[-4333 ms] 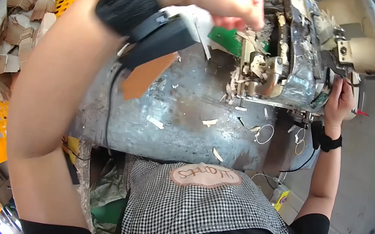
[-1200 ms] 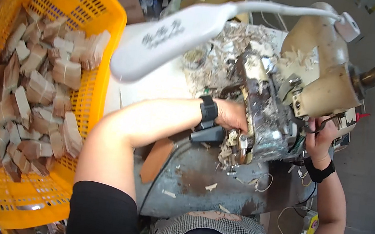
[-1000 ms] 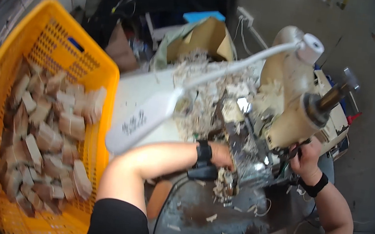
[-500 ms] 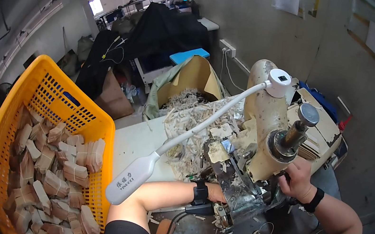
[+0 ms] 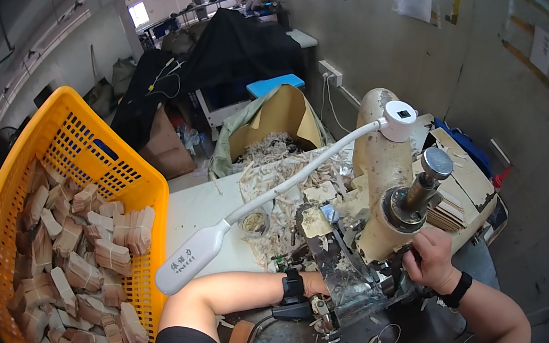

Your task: The recorder uses an industrial skiving machine to thin the edges of leather shoe components.

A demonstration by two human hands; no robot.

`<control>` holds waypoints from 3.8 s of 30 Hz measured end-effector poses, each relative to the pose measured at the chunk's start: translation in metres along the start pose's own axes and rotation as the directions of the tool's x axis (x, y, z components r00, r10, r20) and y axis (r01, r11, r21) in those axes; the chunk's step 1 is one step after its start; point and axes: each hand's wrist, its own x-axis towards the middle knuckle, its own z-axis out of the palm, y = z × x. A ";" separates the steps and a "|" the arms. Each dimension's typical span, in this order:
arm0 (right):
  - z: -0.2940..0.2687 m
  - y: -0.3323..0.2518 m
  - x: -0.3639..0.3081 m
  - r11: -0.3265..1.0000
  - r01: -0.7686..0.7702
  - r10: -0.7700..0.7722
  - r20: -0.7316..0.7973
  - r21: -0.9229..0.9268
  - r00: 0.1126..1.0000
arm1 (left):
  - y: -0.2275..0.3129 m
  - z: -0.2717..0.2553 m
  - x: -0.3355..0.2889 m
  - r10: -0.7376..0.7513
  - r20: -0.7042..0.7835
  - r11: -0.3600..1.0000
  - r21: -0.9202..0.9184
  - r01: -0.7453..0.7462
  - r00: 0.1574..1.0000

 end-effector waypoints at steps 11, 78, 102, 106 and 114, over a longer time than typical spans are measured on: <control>0.001 -0.003 -0.003 1.000 0.003 -0.003 -0.013 -0.003 1.000 | 0.098 -0.042 0.007 -0.051 -0.197 0.979 -0.203 0.011 0.979; 0.007 0.007 -0.007 0.997 0.030 -0.024 -0.087 0.075 0.996 | 0.101 -0.110 -0.025 -0.057 0.278 0.902 -0.397 0.169 0.959; 0.005 0.007 -0.009 0.999 0.003 0.000 -0.080 0.038 0.997 | 0.203 -0.183 -0.042 -0.708 0.199 0.320 -0.765 0.559 0.677; 0.003 0.005 -0.008 0.999 0.013 -0.009 -0.080 0.047 0.997 | 0.192 -0.278 -0.075 -0.782 -0.178 0.580 -0.558 0.593 0.597; -0.072 0.037 -0.019 0.985 -0.168 0.173 -0.203 0.043 0.964 | 0.191 -0.317 -0.104 -0.618 -0.539 0.768 -0.259 0.586 0.572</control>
